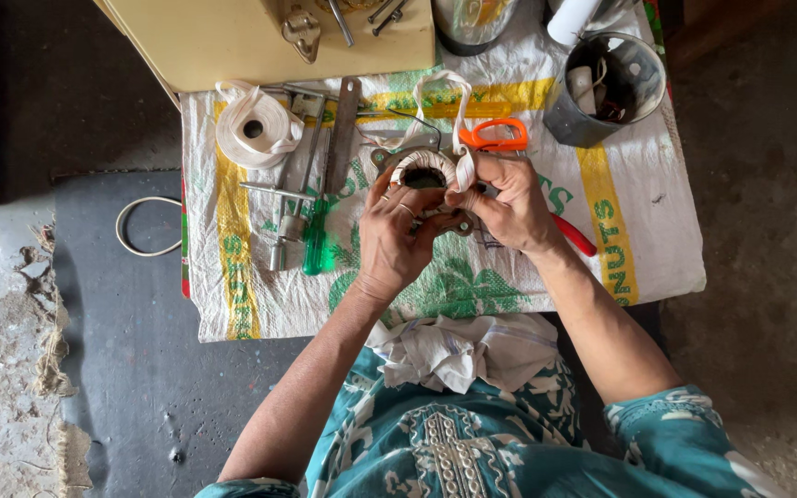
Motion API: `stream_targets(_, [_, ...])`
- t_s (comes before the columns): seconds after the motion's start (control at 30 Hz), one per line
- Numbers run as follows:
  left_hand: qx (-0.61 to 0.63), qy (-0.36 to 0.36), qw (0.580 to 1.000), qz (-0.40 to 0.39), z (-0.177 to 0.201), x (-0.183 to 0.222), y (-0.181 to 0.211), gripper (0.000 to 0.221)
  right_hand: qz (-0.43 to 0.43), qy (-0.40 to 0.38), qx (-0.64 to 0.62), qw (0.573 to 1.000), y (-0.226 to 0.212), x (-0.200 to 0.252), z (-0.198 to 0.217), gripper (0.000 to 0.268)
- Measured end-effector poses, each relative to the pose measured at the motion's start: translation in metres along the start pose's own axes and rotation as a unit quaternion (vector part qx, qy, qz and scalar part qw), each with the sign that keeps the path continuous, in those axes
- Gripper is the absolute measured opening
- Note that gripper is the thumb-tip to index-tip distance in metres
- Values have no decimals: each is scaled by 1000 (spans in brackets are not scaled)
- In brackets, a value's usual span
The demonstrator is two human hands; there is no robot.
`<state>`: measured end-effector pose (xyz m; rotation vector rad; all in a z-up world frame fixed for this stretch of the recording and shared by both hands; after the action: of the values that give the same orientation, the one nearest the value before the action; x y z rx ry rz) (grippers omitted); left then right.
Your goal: The person wraps white insulating tape around the copper coils of a motor stator by hand, using orange scissors to cut the tape and pliers to position the wires.
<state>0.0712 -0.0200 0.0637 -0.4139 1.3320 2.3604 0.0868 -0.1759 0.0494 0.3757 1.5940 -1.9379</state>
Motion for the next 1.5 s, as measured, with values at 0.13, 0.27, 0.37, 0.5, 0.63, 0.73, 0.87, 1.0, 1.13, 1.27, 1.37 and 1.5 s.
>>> stream_targets(0.13, [21,0,1000,10,-1,-2,1,22,-3,4,-19,1000,4,-1,1,13])
stream_targets(0.27, [5,8,1000,9,-3,-3,0,17,-20,11,-19,1000,8,2,2,14])
stream_targets(0.37, [16,7,1000,8,-2,-2,-2,15,-34,18,-38,999,9,8,-1,16])
stream_targets(0.5, [29,20,999,12,0,2,-2,14,-2,8,-32,999,-6,15,-5,17])
stream_targets(0.63, [36,25,999,10,-4,2,0,16,57,16,26,998,-27,25,-4,14])
stream_targets(0.73, [45,22,999,6,-3,3,1,18,47,54,-11,997,-25,33,-7,14])
stream_targets(0.87, [29,33,999,-15,-1,3,8,17,59,68,-50,995,-27,38,-11,14])
stream_targets(1.0, [20,25,999,-29,-2,7,8,18,-5,118,-154,981,-21,44,-9,11])
stream_targets(1.13, [10,46,997,-57,-3,11,9,16,30,144,-229,962,-45,38,1,5])
stream_targets(1.27, [-50,73,991,-99,-4,18,16,16,51,155,-306,938,-77,16,29,8])
stream_targets(1.37, [-82,54,989,-111,-12,18,13,16,48,154,-302,940,-91,-8,52,15])
stream_targets(1.5, [-93,58,986,-125,-13,21,12,12,60,122,-295,946,-114,-41,76,22])
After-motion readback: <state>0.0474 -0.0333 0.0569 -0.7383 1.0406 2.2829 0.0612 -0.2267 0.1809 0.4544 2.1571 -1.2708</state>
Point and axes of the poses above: each hand's wrist, its own x-axis away from the middle knuckle, its own z-axis out of the back of the hand, y = z × x, the point moved 8 cm from there along -x, towards the middle knuckle, and after that the axes turned 13 degrees about z, right-handed, at the moved point
